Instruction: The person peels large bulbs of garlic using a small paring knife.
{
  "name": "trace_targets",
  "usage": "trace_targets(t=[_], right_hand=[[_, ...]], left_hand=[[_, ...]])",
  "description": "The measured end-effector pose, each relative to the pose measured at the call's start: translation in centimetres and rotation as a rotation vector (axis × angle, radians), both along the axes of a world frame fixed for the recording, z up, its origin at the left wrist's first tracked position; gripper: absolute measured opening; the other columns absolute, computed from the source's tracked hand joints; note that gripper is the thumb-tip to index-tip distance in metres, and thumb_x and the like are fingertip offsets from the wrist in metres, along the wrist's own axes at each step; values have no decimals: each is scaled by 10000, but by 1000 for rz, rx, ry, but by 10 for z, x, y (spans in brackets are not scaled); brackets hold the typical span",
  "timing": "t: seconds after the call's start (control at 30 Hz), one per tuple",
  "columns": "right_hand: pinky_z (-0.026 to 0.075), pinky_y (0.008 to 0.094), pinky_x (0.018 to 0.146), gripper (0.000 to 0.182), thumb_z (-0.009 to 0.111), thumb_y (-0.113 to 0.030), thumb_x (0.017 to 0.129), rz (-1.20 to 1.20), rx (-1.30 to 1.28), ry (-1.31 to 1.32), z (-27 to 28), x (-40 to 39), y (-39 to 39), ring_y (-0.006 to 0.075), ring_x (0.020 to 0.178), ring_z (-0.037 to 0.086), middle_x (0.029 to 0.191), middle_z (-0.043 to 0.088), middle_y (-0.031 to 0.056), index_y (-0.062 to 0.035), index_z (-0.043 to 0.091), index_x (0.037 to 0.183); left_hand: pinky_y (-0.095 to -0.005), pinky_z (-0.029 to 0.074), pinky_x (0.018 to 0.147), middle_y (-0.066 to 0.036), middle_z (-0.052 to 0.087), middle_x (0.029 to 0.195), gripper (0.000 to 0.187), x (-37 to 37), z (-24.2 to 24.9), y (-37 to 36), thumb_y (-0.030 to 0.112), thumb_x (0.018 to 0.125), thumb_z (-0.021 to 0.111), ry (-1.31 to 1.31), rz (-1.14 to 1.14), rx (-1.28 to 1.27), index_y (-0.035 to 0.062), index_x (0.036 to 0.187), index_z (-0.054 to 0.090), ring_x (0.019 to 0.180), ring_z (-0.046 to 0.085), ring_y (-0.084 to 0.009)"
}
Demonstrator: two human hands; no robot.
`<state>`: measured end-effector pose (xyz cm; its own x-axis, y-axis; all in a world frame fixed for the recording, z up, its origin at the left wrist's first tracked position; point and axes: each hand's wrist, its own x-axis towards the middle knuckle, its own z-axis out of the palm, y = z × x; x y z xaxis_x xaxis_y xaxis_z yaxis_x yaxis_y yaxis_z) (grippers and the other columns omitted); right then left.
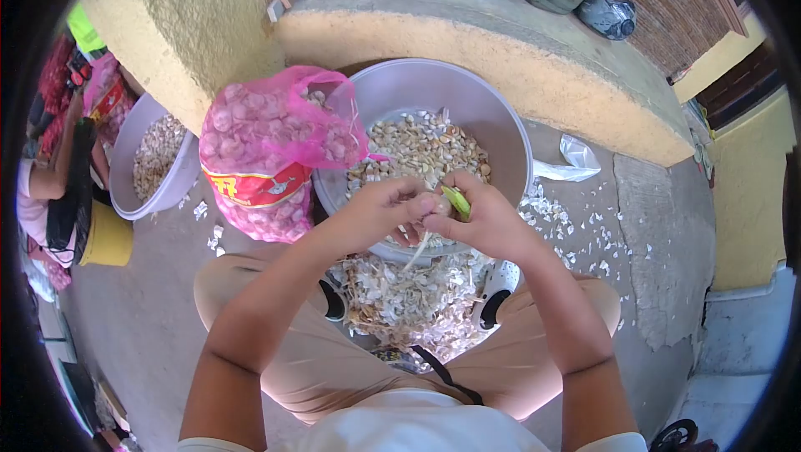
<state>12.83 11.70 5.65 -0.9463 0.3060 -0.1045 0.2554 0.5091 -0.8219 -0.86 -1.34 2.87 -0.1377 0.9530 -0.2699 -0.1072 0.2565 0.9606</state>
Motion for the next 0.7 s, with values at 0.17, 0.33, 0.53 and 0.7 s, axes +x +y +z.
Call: trace_targets(t=[0.17,0.33,0.53,0.7], right_hand=[[457,347,609,381,655,-254,739,-7,85,44,3,-4,-11,277,697,587,760,581,181,-7,462,956],[465,368,582,351,630,-248,757,30,91,97,0,-9,-18,340,673,600,729,588,192,-21,446,951],[451,374,568,308,614,-243,774,23,-1,165,-8,-15,-21,340,679,596,726,578,180,-45,435,930],[441,351,559,283,602,-232,787,-14,-26,218,-19,-16,-21,274,636,582,693,563,149,-52,433,925]], left_hand=[[-223,458,561,-39,552,772,334,5,-6,-7,297,877,492,212,105,140,1,1032,494,615,536,-91],[-226,412,481,-26,515,642,313,-4,6,-14,305,891,457,209,33,90,3,946,519,532,503,-83],[-226,393,436,-25,493,606,319,-5,8,-17,303,913,398,172,31,157,9,853,507,487,481,-83],[-229,416,441,-27,494,604,355,-4,-4,-15,329,924,352,70,73,177,19,822,491,494,496,-93]])
